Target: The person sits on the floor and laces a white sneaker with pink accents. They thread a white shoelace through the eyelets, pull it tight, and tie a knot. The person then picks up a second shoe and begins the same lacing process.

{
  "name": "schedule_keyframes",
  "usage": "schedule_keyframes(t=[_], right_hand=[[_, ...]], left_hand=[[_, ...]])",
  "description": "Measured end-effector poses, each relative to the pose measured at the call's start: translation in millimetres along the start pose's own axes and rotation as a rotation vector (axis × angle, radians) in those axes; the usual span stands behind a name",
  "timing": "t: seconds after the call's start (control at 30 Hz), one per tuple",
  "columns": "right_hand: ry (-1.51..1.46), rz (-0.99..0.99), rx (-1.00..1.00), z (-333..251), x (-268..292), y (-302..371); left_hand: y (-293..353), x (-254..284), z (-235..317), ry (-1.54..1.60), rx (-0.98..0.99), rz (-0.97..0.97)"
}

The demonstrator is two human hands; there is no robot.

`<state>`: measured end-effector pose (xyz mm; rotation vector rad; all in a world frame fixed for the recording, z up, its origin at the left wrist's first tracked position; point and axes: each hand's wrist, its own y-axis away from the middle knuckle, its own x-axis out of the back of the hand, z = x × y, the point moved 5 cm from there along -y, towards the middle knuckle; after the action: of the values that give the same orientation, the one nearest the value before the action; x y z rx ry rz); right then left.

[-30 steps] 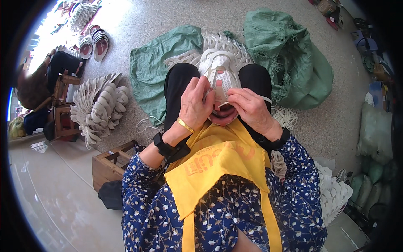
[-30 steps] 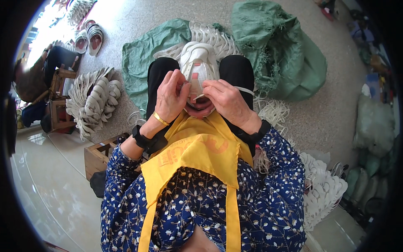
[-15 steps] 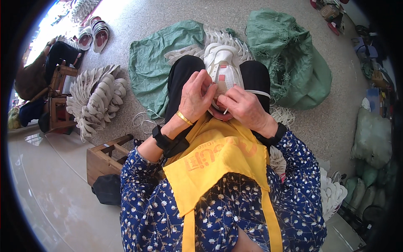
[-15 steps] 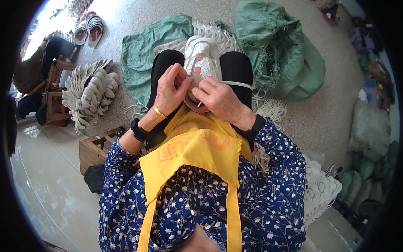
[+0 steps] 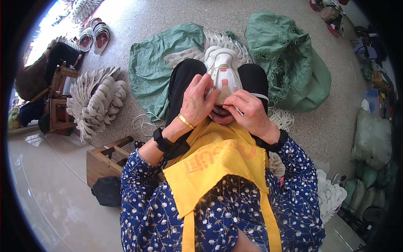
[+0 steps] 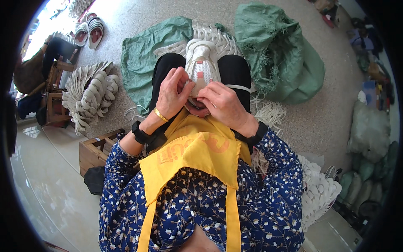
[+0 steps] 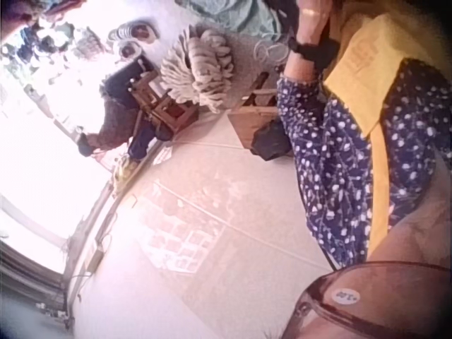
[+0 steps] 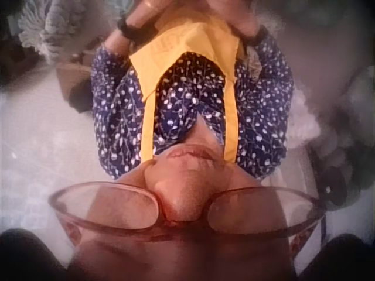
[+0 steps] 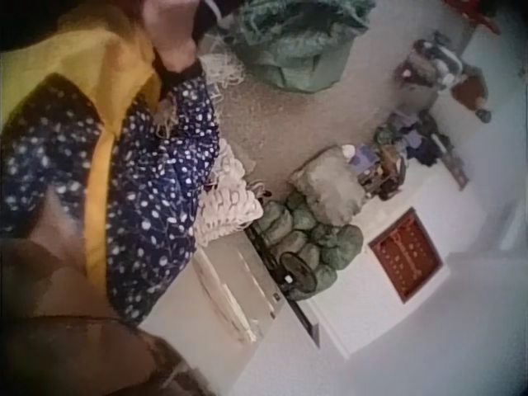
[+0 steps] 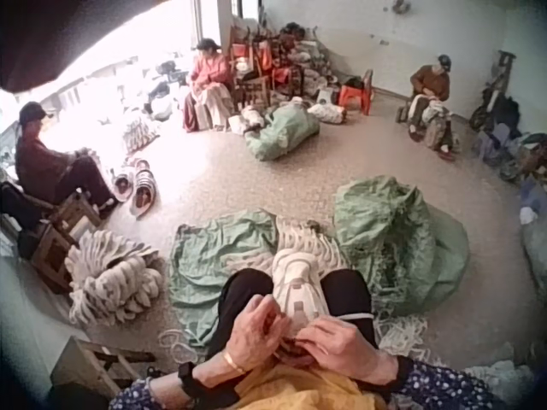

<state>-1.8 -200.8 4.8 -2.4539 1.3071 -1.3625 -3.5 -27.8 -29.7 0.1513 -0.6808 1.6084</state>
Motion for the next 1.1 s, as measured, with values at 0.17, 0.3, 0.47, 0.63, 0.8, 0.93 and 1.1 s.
schedule_keyframes(t=[0.17, 0.3, 0.47, 0.63, 0.8, 0.93, 1.1], right_hand=[[-0.345, 0.039, -0.306, 3.3, 17.6, -5.2], [-0.596, 0.164, -0.512, 36.0, 27.4, -4.1], [-0.555, 0.130, -0.695, 75.6, 32.6, -17.5], [-0.344, 0.086, -0.695, 84.3, 28.0, -27.3], [-0.409, 0.120, -0.704, 87.1, 18.8, -31.1], [-0.412, 0.167, -0.699, 89.6, 15.9, -34.4], [-0.186, 0.156, -0.503, 88.9, 15.5, -41.7]], left_hand=[[-7.1, 4.7, -1.6, 0.027, 0.051, -0.062], [-21.5, 6.4, -4.4, 0.048, 0.048, -0.077], [-47.7, -0.5, -16.6, -0.031, -0.036, -0.050], [-60.5, -11.1, -25.1, -0.013, 0.016, -0.085], [-61.3, -16.8, -24.6, -0.069, -0.027, -0.029], [-60.6, -20.2, -22.3, -0.118, 0.031, -0.025], [-62.7, -24.2, -24.3, -0.171, 0.095, -0.046]])
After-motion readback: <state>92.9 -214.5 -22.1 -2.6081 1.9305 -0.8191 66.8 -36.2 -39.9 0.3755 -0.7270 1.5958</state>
